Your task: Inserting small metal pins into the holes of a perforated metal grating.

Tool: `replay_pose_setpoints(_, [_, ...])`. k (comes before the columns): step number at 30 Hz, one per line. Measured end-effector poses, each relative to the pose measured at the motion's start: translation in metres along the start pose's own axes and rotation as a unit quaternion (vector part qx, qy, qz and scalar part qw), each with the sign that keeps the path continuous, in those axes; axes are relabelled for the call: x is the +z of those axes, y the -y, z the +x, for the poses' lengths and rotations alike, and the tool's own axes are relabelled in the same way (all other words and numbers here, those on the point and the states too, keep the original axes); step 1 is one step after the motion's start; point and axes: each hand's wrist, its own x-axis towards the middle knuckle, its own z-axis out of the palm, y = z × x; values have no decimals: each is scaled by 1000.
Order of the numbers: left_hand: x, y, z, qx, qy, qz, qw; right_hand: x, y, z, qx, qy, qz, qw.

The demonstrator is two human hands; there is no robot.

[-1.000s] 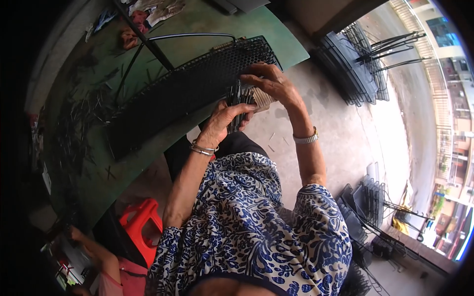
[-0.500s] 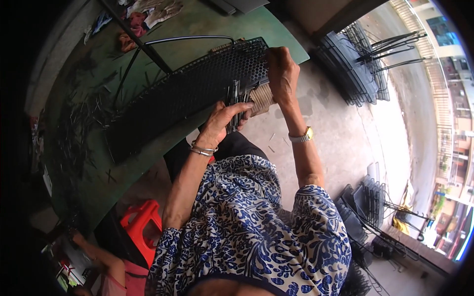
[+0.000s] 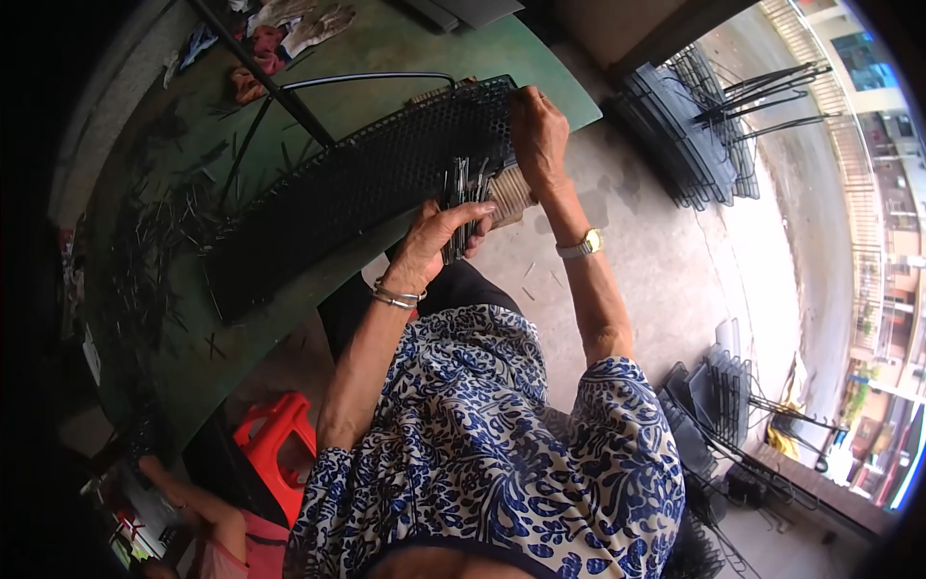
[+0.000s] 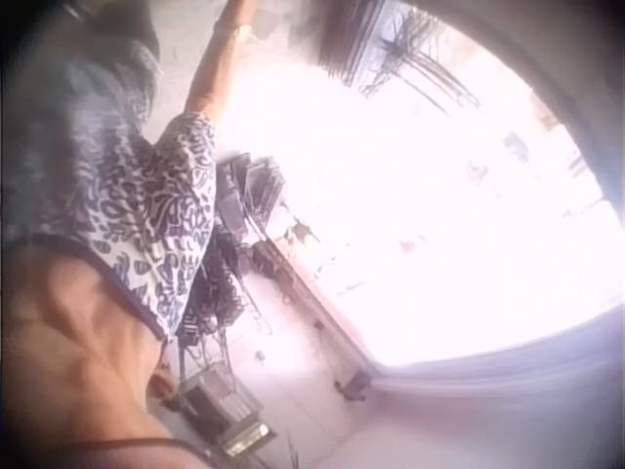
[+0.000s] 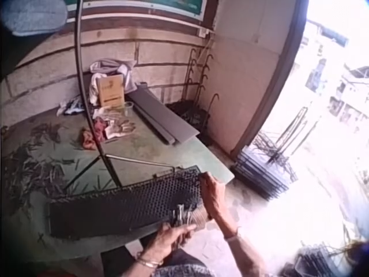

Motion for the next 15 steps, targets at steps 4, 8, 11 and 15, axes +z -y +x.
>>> replay_pose_setpoints(4, [1,2,0,9,6,-2,1000,3,-3,-3,9,46,-123,991])
replay_pose_setpoints(8, [2,2,-2,4,-5,1,1000,3,3,-2,2,40,-142,989])
replay_pose_setpoints(11, [2,2,-2,10,-4,-6,1000,-2,6,-4,12,73,-147,986])
replay_pose_setpoints(15, [5,4,-2,10,-4,-2,1000,-14,4,-11,33,101,-85,991])
